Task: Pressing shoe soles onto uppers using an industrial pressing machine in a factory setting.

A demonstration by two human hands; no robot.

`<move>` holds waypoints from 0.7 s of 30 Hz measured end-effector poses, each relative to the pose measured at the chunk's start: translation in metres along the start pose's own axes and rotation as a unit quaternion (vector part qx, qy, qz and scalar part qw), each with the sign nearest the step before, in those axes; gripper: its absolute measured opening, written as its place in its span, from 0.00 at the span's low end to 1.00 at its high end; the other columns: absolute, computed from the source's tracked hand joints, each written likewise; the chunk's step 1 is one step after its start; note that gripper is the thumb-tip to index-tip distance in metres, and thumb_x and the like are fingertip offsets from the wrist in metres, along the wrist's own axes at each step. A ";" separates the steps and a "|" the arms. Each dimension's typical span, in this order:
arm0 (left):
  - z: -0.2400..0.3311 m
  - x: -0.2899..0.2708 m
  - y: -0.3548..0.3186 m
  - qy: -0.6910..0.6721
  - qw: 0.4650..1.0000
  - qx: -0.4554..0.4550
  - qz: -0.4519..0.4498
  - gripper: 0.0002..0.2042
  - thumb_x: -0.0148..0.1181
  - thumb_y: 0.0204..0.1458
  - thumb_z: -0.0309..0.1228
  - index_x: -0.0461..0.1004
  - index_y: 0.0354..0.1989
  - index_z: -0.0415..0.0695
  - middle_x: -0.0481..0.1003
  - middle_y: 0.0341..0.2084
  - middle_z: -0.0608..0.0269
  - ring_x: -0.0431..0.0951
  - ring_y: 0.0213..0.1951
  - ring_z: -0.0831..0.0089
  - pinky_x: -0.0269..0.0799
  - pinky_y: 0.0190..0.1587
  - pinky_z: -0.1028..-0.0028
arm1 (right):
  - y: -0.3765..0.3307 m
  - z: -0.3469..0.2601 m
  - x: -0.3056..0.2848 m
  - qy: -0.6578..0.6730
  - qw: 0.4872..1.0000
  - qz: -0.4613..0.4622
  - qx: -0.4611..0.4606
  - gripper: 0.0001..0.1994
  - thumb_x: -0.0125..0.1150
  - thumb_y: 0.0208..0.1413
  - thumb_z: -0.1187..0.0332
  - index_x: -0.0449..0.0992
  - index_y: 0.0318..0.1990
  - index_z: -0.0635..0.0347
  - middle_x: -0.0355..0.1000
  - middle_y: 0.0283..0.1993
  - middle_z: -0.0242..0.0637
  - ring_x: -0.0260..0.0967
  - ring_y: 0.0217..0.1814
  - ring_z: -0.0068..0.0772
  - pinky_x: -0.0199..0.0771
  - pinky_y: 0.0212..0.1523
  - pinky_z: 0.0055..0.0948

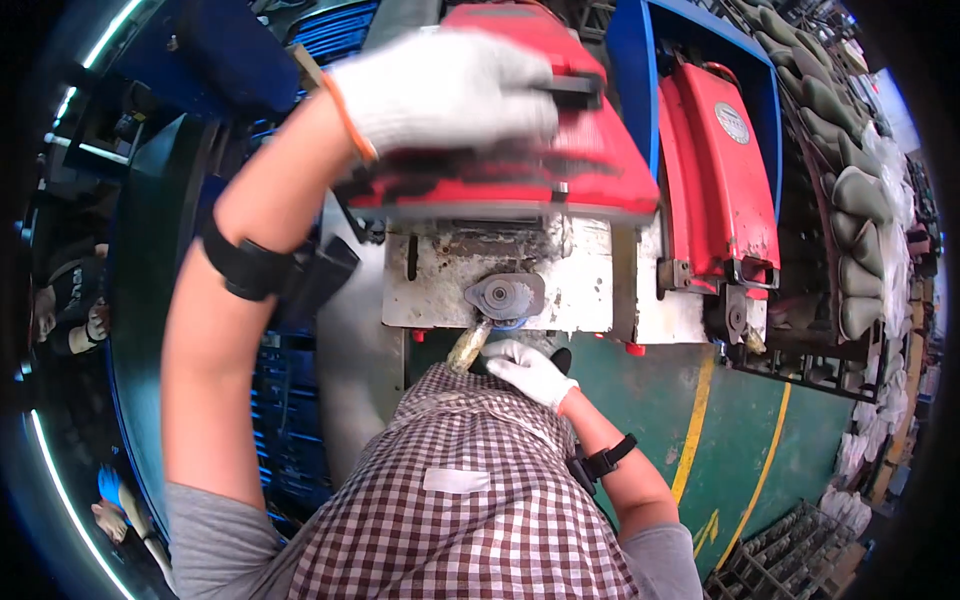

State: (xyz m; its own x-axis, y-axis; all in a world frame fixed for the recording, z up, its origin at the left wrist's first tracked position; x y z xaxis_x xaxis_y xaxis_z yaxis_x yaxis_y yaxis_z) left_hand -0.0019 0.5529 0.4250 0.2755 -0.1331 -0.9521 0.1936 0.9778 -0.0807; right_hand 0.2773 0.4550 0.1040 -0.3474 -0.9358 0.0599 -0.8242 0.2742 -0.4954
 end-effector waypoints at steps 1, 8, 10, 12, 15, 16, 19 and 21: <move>-0.002 0.017 -0.003 -0.013 1.000 -0.001 -0.014 0.21 0.56 0.59 0.51 0.82 0.46 0.46 0.83 0.35 0.54 0.84 0.40 0.60 0.78 0.47 0.62 | 0.007 -0.005 0.004 0.074 0.997 -0.030 0.020 0.22 0.60 0.69 0.58 0.72 0.64 0.60 0.75 0.59 0.35 0.72 0.60 0.28 0.72 0.60 0.31; 0.004 0.144 -0.023 -0.020 0.997 -0.001 0.080 0.14 0.57 0.52 0.44 0.83 0.31 0.49 0.81 0.23 0.56 0.84 0.30 0.55 0.79 0.35 0.55 | 0.038 -0.016 0.013 0.469 0.865 -0.177 0.025 0.36 0.65 0.61 0.62 0.57 0.74 0.59 0.69 0.67 0.50 0.70 0.66 0.48 0.78 0.59 0.52; 0.002 0.173 -0.028 0.003 0.998 -0.013 0.064 0.13 0.59 0.51 0.43 0.83 0.30 0.48 0.81 0.21 0.57 0.84 0.29 0.57 0.78 0.34 0.55 | 0.043 -0.024 0.025 0.498 0.849 -0.171 0.035 0.32 0.64 0.62 0.63 0.61 0.72 0.59 0.74 0.60 0.51 0.76 0.57 0.50 0.77 0.59 0.59; 0.005 0.197 -0.029 -0.008 0.998 -0.038 0.058 0.13 0.61 0.52 0.44 0.82 0.30 0.47 0.81 0.21 0.57 0.85 0.29 0.58 0.77 0.35 0.54 | 0.047 -0.015 0.029 0.492 0.853 -0.171 0.031 0.31 0.63 0.63 0.59 0.64 0.71 0.57 0.72 0.65 0.44 0.74 0.62 0.45 0.79 0.58 0.58; 0.000 0.230 -0.033 0.001 0.996 -0.044 0.072 0.16 0.64 0.53 0.48 0.81 0.29 0.47 0.80 0.20 0.57 0.84 0.27 0.58 0.76 0.33 0.54 | 0.046 -0.021 0.033 0.491 0.850 -0.188 0.018 0.30 0.62 0.65 0.57 0.64 0.71 0.59 0.70 0.67 0.44 0.74 0.62 0.44 0.80 0.58 0.58; 0.000 0.229 -0.032 0.002 0.996 -0.047 0.073 0.16 0.64 0.53 0.48 0.81 0.29 0.47 0.80 0.20 0.57 0.84 0.27 0.58 0.76 0.33 0.54 | 0.042 -0.032 0.033 0.494 0.846 -0.200 0.007 0.30 0.61 0.66 0.56 0.65 0.70 0.59 0.69 0.68 0.44 0.74 0.62 0.44 0.80 0.58 0.58; 0.003 0.225 -0.030 0.001 0.995 -0.047 0.083 0.16 0.64 0.52 0.48 0.80 0.28 0.46 0.79 0.19 0.58 0.83 0.26 0.57 0.76 0.32 0.54 | 0.039 -0.021 0.027 0.483 0.857 -0.177 0.016 0.27 0.57 0.68 0.52 0.68 0.67 0.60 0.76 0.56 0.40 0.77 0.52 0.41 0.83 0.47 0.47; 0.001 0.227 -0.029 0.009 0.995 -0.047 0.087 0.16 0.65 0.52 0.48 0.80 0.28 0.47 0.79 0.18 0.58 0.83 0.25 0.57 0.76 0.31 0.54 | 0.031 -0.020 0.020 0.482 0.858 -0.177 0.021 0.26 0.57 0.69 0.51 0.69 0.65 0.60 0.78 0.50 0.39 0.78 0.47 0.40 0.83 0.42 0.42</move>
State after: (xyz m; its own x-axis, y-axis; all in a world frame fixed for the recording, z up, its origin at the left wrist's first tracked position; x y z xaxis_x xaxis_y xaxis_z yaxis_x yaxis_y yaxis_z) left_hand 0.0562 0.4939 0.2117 0.2805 0.0407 -0.9590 0.0562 0.9967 0.0588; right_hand 0.2355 0.4489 0.1069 -0.3032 -0.3352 0.8920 -0.9447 -0.0166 -0.3274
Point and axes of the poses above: each hand's wrist, its own y-axis towards the middle knuckle, its own x-axis out of the palm, z = x × y, the point moved 1 cm from there along y, towards the middle knuckle
